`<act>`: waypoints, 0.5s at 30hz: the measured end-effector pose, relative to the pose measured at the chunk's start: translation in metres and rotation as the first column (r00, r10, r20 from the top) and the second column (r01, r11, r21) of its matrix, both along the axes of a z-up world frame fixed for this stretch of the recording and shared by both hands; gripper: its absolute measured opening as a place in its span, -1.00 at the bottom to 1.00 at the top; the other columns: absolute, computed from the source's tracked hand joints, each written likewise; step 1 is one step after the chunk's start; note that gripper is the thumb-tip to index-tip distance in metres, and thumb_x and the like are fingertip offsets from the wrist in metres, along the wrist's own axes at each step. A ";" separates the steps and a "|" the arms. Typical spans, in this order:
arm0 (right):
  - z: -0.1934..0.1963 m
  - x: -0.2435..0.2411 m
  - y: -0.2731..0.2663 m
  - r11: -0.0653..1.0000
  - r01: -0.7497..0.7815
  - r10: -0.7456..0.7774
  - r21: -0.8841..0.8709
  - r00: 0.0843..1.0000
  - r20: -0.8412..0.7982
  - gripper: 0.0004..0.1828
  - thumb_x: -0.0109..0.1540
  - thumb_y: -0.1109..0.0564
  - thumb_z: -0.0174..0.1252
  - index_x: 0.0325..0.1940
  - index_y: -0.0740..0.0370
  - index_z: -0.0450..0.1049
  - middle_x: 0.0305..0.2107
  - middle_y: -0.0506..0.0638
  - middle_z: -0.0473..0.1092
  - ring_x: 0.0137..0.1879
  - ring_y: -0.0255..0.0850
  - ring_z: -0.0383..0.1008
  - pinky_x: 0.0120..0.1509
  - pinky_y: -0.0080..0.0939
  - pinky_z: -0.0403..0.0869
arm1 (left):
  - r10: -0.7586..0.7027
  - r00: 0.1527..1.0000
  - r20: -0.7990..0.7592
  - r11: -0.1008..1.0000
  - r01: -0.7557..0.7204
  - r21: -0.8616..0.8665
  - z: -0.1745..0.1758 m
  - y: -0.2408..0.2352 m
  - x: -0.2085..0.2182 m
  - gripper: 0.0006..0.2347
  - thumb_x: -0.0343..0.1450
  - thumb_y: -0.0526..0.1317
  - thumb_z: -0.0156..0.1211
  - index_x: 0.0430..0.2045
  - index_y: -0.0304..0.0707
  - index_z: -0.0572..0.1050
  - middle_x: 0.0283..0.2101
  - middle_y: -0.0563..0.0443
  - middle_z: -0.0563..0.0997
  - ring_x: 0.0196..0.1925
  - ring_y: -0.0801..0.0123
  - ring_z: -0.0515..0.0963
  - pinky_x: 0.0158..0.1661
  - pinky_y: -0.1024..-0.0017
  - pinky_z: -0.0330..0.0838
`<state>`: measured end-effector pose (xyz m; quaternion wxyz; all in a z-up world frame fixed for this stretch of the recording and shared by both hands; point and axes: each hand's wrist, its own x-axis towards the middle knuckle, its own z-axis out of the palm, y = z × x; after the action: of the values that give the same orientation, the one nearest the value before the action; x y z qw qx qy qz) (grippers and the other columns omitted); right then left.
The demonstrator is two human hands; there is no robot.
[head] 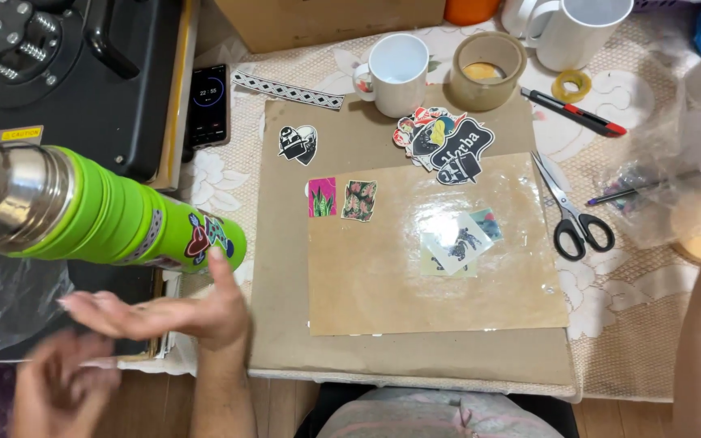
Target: Sorting through a variety of stickers, peeling off the backings, and applying them to decorate a green thermos.
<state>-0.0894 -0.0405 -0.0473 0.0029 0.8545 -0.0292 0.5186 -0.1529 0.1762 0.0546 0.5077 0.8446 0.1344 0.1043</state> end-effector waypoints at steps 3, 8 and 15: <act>-0.063 0.016 -0.124 0.994 0.081 -0.060 0.074 0.964 -0.258 -0.50 0.39 -0.19 0.02 0.27 0.04 0.08 0.23 -0.09 -0.07 0.33 -0.24 -0.06 0.24 0.05 0.38 | 0.387 0.538 0.749 0.784 -0.620 0.040 -0.034 -0.082 0.059 -0.04 0.45 0.05 0.52 0.50 -0.08 -0.25 0.64 0.01 -0.23 0.79 -0.22 -0.02 0.72 -0.12 0.04; -0.153 0.046 -0.368 0.963 0.230 -0.086 0.139 0.754 -0.651 -0.44 0.39 -0.16 -0.10 0.36 0.08 -0.08 0.32 -0.06 -0.18 0.42 -0.22 -0.18 0.37 0.01 0.18 | 0.123 0.635 0.762 0.964 -0.259 0.060 -0.043 -0.032 0.076 -0.05 0.43 -0.41 0.60 0.43 -0.09 -0.25 0.54 -0.32 -0.08 0.64 -0.06 0.06 0.63 -0.06 -0.08; -0.167 0.113 -0.527 0.886 0.452 -0.006 0.108 0.245 -0.970 -0.34 0.40 -0.12 -0.27 0.49 0.12 -0.30 0.46 -0.03 -0.34 0.55 -0.20 -0.36 0.55 -0.05 -0.10 | 0.149 0.655 0.741 0.981 -0.193 -0.027 -0.035 -0.025 0.080 -0.18 0.32 -0.36 0.56 0.37 -0.27 -0.01 0.38 -0.27 0.22 0.42 0.07 0.30 0.43 0.08 0.22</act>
<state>0.0241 -0.5674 -0.2139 -0.0626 0.9603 -0.2450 -0.1179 -0.0730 0.1516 0.0196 0.4833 0.7268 -0.0068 0.4880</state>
